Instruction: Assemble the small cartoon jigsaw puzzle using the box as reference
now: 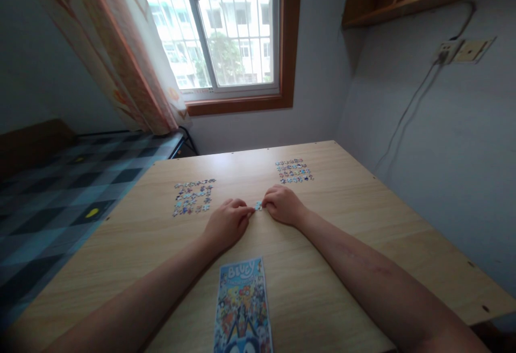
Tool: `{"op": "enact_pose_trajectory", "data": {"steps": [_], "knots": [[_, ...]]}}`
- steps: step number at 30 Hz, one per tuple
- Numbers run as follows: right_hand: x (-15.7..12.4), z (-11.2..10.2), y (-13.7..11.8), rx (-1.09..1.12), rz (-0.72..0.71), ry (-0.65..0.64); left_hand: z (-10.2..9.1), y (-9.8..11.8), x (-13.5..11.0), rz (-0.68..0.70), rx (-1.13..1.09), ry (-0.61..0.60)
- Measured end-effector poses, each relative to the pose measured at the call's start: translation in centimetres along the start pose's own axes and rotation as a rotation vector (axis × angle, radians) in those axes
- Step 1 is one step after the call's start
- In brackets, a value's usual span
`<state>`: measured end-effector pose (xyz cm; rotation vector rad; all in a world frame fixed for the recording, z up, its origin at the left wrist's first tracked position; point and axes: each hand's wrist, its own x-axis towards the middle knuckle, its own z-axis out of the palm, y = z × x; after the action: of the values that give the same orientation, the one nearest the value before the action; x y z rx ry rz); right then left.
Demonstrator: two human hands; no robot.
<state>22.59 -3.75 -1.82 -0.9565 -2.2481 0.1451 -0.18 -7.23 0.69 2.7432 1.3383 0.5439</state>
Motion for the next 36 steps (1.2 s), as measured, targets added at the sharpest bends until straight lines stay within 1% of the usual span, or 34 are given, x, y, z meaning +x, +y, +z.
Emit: {"op": "enact_pose_trajectory", "data": {"steps": [4,20,36], "knots": [[-0.01,0.11,0.1,-0.01,0.028,0.017,-0.05,-0.05,-0.02,0.015,-0.012,-0.002],[-0.08,-0.15,0.07,-0.016,0.053,0.006,-0.24,0.31,0.1,0.026,0.02,-0.026],[-0.34,-0.07,-0.09,0.035,0.06,0.002,-0.49,0.4,-0.36,0.044,0.028,-0.057]]}}
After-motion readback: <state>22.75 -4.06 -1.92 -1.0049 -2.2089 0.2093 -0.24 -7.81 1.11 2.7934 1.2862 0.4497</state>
